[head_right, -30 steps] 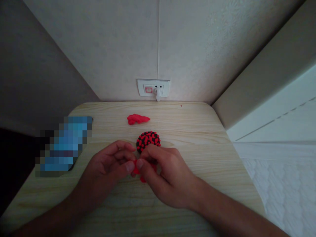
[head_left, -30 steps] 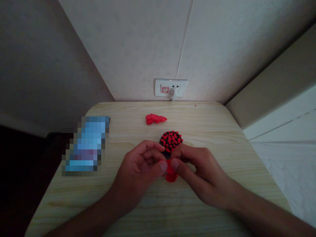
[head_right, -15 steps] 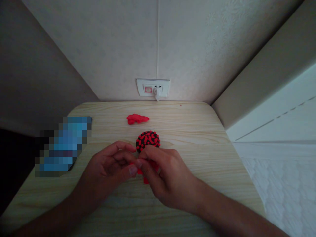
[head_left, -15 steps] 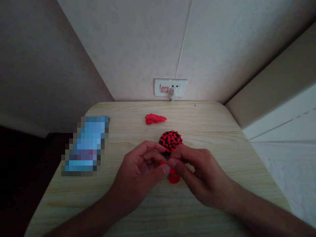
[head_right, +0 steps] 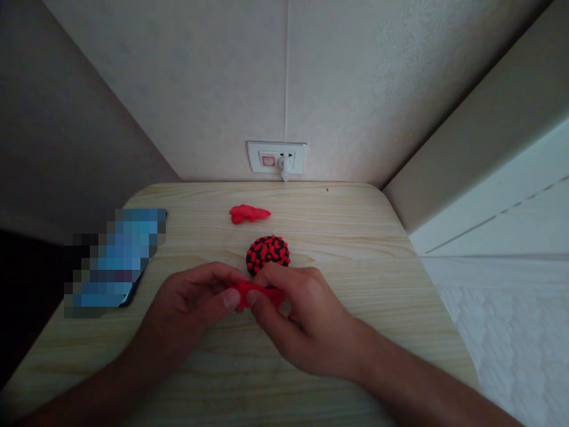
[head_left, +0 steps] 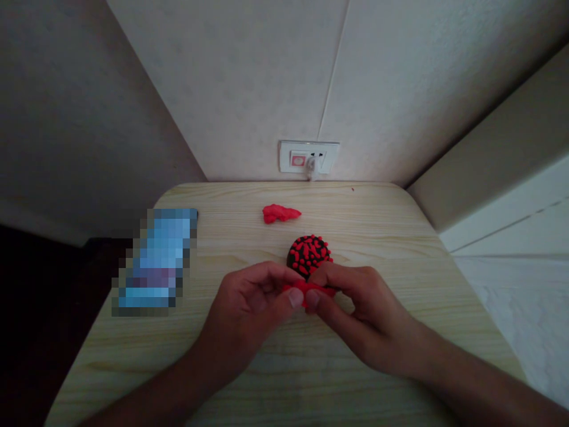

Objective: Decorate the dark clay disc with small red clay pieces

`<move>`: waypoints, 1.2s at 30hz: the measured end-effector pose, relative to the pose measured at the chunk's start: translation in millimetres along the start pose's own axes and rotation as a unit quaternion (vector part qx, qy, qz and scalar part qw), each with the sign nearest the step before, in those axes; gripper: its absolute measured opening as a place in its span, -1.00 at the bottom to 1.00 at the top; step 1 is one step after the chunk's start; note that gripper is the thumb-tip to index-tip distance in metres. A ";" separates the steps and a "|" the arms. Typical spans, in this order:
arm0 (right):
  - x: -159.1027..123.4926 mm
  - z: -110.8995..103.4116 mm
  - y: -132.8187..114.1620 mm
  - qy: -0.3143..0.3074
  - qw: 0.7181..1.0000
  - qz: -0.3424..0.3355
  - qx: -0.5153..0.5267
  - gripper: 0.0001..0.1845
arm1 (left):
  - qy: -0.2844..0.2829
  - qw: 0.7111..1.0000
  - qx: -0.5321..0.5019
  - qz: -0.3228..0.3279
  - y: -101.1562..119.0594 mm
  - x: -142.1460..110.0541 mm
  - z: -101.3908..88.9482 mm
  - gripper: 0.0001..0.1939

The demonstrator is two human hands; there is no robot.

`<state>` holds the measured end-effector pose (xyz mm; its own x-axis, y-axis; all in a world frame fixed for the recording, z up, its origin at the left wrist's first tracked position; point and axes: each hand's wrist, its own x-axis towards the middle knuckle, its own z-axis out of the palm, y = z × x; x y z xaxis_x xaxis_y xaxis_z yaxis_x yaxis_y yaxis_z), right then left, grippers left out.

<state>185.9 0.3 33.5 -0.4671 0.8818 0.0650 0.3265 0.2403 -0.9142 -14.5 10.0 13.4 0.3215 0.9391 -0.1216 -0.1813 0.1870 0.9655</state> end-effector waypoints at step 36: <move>-0.3 -4.4 -3.5 -0.028 0.999 0.031 0.029 -0.87 | 0.019 0.999 0.019 -0.036 6.8 -0.8 2.8 -0.97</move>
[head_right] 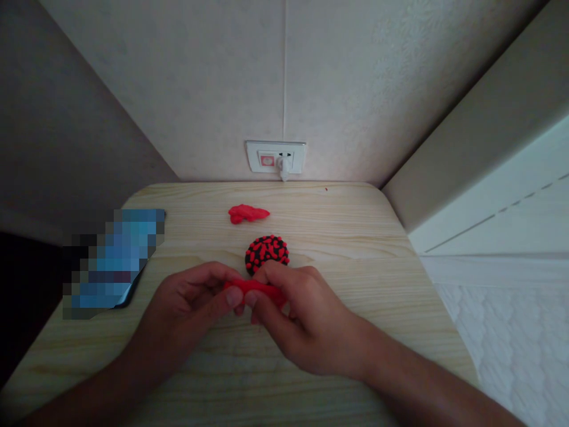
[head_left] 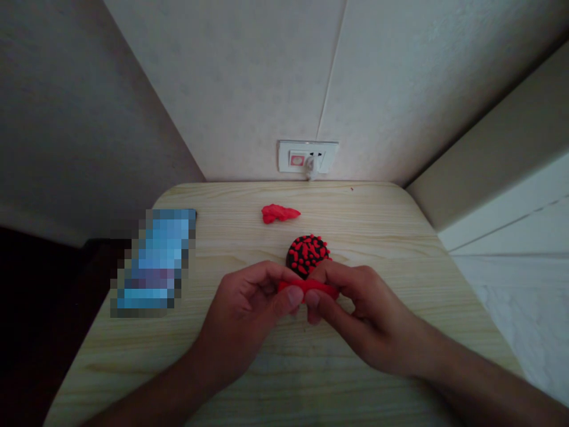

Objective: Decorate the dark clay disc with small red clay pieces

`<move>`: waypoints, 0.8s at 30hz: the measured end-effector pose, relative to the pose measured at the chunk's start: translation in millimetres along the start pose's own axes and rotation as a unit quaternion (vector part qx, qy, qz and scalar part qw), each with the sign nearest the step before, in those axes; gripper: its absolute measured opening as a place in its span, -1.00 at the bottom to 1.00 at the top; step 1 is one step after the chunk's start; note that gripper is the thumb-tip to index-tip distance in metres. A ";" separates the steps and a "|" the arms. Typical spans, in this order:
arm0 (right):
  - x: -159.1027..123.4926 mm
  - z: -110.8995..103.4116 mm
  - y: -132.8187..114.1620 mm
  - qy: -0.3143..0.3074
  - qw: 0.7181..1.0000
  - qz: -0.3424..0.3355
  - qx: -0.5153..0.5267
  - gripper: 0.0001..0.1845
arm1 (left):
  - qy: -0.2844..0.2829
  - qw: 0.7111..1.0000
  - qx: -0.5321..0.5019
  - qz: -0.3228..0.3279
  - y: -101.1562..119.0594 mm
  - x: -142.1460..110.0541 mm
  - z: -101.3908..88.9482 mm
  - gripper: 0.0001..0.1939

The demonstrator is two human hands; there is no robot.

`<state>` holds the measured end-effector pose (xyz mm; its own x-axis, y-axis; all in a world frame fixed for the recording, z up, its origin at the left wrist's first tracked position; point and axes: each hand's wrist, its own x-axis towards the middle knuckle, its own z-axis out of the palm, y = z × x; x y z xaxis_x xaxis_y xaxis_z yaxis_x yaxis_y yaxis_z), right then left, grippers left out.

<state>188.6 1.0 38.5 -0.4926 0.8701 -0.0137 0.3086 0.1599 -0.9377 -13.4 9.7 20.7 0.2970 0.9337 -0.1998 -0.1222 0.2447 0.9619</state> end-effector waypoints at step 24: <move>0.6 -1.2 1.1 -0.002 0.999 -0.016 -0.041 -0.88 | -0.044 0.997 -0.061 0.001 -9.0 1.8 -5.4 -0.91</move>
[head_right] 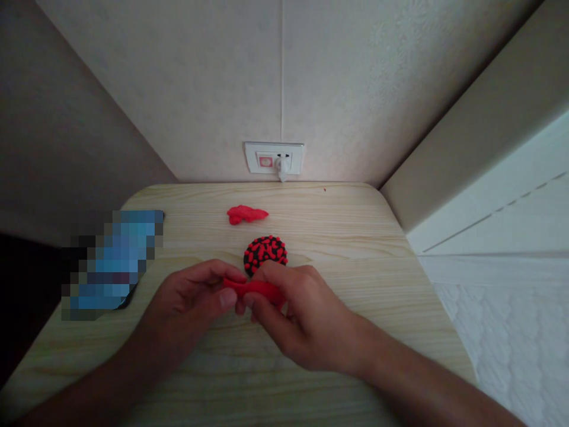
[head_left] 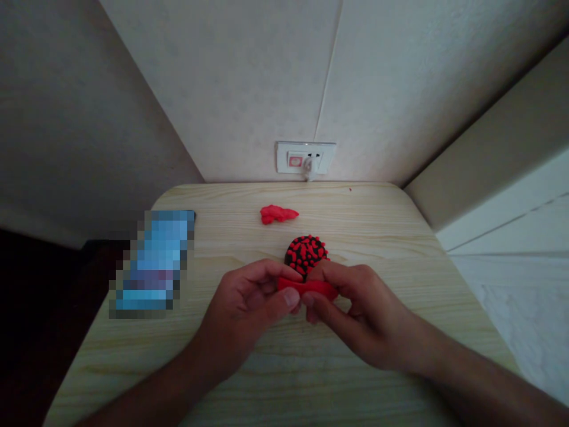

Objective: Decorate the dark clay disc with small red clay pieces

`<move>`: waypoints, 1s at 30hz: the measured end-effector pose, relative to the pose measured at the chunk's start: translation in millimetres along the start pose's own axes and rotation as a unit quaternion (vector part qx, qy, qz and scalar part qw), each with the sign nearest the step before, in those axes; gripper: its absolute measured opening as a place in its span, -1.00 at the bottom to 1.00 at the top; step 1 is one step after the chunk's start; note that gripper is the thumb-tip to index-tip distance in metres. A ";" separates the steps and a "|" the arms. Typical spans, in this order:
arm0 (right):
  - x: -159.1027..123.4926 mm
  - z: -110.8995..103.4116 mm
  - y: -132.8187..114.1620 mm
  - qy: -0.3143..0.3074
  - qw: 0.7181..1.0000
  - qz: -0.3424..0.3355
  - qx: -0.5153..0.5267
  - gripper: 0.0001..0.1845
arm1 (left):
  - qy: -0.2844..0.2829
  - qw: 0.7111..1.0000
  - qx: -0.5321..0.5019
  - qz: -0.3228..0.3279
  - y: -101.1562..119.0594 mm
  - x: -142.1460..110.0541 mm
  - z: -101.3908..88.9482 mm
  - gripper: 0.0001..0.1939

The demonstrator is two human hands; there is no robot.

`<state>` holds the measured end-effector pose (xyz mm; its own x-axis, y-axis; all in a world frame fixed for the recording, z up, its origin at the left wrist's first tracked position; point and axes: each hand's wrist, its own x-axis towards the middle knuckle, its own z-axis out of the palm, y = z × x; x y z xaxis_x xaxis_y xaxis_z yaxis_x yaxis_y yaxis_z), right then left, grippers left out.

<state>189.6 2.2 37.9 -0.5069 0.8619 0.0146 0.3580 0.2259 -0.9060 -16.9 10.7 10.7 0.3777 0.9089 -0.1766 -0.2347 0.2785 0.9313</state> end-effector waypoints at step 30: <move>-0.3 3.5 0.0 0.013 0.999 0.016 0.035 -0.84 | 0.043 0.980 0.186 0.063 8.2 -1.8 5.2 -0.85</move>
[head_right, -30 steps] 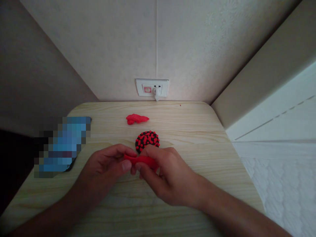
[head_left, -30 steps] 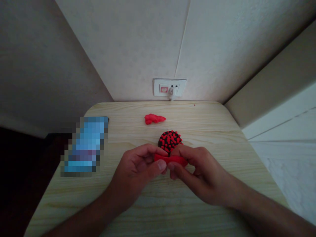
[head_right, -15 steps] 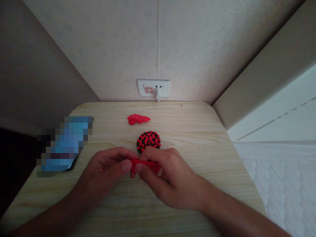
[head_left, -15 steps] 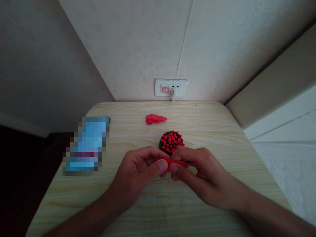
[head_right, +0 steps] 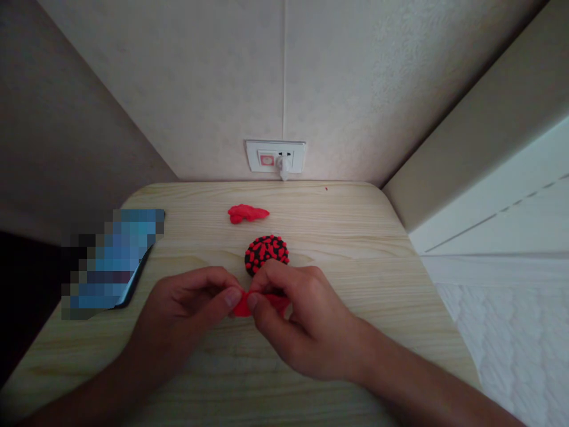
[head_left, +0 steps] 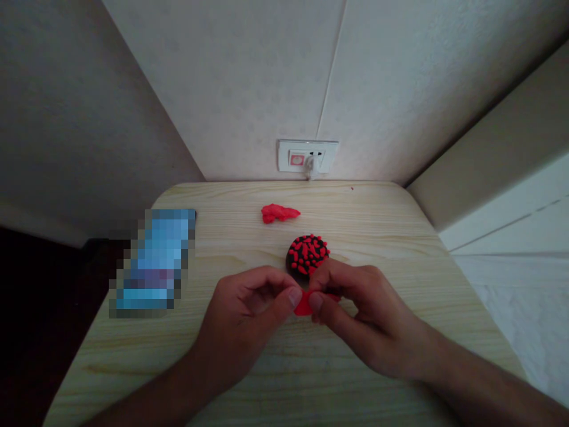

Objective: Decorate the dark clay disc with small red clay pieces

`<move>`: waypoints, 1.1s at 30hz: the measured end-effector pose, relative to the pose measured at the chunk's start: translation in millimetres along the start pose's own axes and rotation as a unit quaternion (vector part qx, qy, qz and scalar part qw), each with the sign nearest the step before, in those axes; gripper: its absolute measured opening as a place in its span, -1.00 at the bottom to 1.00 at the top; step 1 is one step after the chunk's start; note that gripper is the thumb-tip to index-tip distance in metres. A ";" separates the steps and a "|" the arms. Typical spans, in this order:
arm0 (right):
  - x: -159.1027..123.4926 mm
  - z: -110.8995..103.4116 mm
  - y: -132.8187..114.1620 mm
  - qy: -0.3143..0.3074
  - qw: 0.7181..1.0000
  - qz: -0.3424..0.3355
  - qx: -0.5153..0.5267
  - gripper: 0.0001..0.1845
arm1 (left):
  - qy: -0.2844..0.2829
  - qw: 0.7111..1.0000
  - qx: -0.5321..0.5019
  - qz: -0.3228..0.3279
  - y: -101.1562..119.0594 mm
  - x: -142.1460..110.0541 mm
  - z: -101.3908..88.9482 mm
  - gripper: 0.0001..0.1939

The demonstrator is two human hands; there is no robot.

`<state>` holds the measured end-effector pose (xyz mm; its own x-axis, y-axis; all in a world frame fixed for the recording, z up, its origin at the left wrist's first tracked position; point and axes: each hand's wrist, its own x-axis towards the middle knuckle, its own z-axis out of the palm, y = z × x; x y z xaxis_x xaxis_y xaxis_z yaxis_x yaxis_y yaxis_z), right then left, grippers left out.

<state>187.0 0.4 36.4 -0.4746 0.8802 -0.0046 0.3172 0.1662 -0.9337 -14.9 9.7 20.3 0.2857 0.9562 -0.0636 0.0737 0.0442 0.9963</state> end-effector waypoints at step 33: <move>-0.6 3.2 2.8 0.069 0.994 -0.024 0.081 -0.94 | 0.000 0.986 -0.160 -0.034 -3.1 -0.9 -1.7 -0.77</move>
<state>185.5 -1.1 32.7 -0.3657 0.9273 0.0795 0.1549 0.1448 -0.9773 -17.0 9.2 17.4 0.2903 0.9480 -0.1303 -0.2136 0.1969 0.9569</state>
